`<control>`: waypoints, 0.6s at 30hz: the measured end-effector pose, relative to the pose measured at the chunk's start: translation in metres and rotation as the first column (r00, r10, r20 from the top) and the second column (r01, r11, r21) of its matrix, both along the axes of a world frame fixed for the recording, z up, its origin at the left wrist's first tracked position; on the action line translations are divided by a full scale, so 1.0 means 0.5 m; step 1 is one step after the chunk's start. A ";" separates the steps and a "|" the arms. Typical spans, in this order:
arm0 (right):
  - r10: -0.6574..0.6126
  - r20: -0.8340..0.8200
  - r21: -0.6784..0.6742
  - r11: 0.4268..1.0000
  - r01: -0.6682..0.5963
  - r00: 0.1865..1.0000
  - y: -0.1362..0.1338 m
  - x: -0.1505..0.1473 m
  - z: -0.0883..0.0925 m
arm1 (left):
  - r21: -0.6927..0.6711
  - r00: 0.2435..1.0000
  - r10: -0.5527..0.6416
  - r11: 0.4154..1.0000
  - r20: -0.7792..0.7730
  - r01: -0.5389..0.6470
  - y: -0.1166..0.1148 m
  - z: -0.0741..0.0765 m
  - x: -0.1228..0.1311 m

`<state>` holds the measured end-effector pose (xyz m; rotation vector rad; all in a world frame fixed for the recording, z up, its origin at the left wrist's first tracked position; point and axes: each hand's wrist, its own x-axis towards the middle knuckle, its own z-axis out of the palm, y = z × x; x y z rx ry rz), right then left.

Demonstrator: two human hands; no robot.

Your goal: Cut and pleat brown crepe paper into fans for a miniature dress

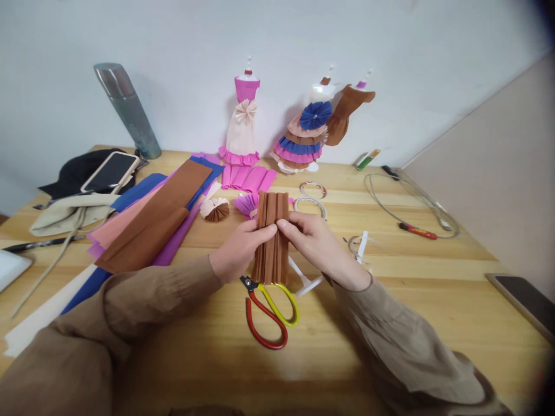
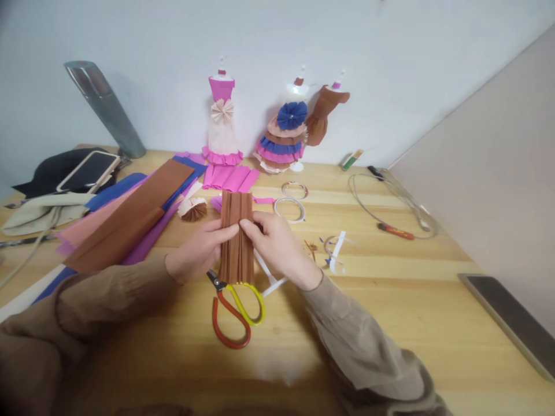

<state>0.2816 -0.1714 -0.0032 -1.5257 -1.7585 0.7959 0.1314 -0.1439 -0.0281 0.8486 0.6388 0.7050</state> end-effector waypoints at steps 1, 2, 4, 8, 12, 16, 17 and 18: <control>0.004 -0.016 -0.010 1.000 -0.004 1.000 0.000 0.000 0.000 | 0.007 1.000 -0.010 1.000 -0.002 0.010 0.000 -0.003 0.000; 0.009 -0.036 -0.026 1.000 -0.010 0.999 -0.001 0.000 0.000 | 0.016 1.000 -0.022 1.000 -0.002 0.022 0.000 -0.005 0.000; 0.019 -0.080 -0.064 0.998 -0.024 0.997 -0.002 0.003 0.000 | 0.031 0.999 -0.047 0.998 -0.008 0.047 0.001 -0.009 0.000; 0.016 -0.139 -0.102 0.994 -0.030 0.990 -0.002 0.007 -0.003 | 0.077 0.994 -0.098 0.992 -0.048 0.101 0.002 -0.010 -0.001; -0.001 -0.257 -0.189 0.981 -0.049 0.966 0.000 0.004 -0.005 | 0.123 0.972 -0.228 0.965 -0.057 0.234 0.000 -0.008 0.000; -0.030 -0.384 -0.260 0.962 -0.077 0.923 0.001 0.004 -0.005 | 0.133 0.959 -0.279 0.950 -0.053 0.284 0.001 -0.009 -0.002; -0.024 -0.405 -0.264 0.960 -0.092 0.914 0.001 0.006 -0.005 | 0.128 0.957 -0.285 0.949 -0.055 0.290 0.001 -0.009 -0.003; -0.014 -0.425 -0.269 0.957 -0.111 0.905 0.002 0.009 -0.005 | 0.110 0.952 -0.299 0.946 -0.061 0.304 0.002 -0.009 -0.004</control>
